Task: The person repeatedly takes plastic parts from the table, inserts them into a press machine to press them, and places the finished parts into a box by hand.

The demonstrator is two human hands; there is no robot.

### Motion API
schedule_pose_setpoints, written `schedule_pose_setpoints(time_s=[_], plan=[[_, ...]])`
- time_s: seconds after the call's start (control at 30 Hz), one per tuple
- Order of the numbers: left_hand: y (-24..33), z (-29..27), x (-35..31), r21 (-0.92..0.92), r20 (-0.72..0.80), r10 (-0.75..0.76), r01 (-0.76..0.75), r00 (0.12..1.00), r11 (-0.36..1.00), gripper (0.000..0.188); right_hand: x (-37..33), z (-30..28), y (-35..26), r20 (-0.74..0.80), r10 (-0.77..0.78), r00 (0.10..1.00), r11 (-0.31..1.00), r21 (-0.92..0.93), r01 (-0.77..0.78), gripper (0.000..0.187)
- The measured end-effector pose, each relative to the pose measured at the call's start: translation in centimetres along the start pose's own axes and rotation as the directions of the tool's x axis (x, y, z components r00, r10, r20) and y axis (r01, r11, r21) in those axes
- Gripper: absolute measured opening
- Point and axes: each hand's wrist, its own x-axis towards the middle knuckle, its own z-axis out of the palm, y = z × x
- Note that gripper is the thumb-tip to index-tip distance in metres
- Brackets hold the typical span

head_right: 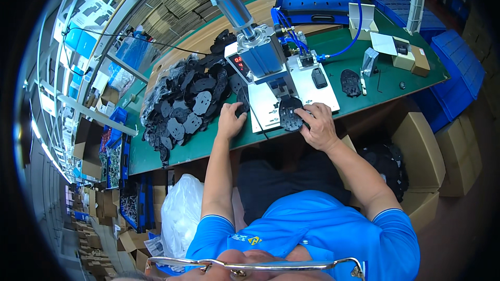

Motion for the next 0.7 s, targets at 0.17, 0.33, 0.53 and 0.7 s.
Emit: schedule_pose_setpoints(time_s=[0.17, 0.33, 0.53, 0.7], plan=[[1.4, 1.1, -3.5, 0.152, -0.192, 0.295, -0.269, 0.936, 0.951, 0.044, -0.6, -0.4, 0.5, -0.011, 0.022, 1.0, 0.999, -0.041, -0.022, 0.054], [1.3, 0.7, -8.8, -0.252, -0.327, -0.038, -0.048, 0.944, 0.967, 0.036, -0.3, 0.0, 0.4, -0.02, 0.014, 1.0, 0.999, -0.033, -0.015, 0.054], [2.0, -2.1, -11.2, -0.999, 0.027, -0.494, 0.0, 0.869, -0.054, 0.046, -0.1, 0.0, 0.1, -0.027, -0.004, 1.0, 0.999, -0.047, 0.003, 0.053], [4.6, -3.1, -10.7, -0.889, 0.196, -0.321, 0.03, 0.926, -0.456, 0.044, 0.0, -0.1, 0.0, -0.018, -0.004, 1.0, 0.998, -0.063, 0.002, 0.05]])
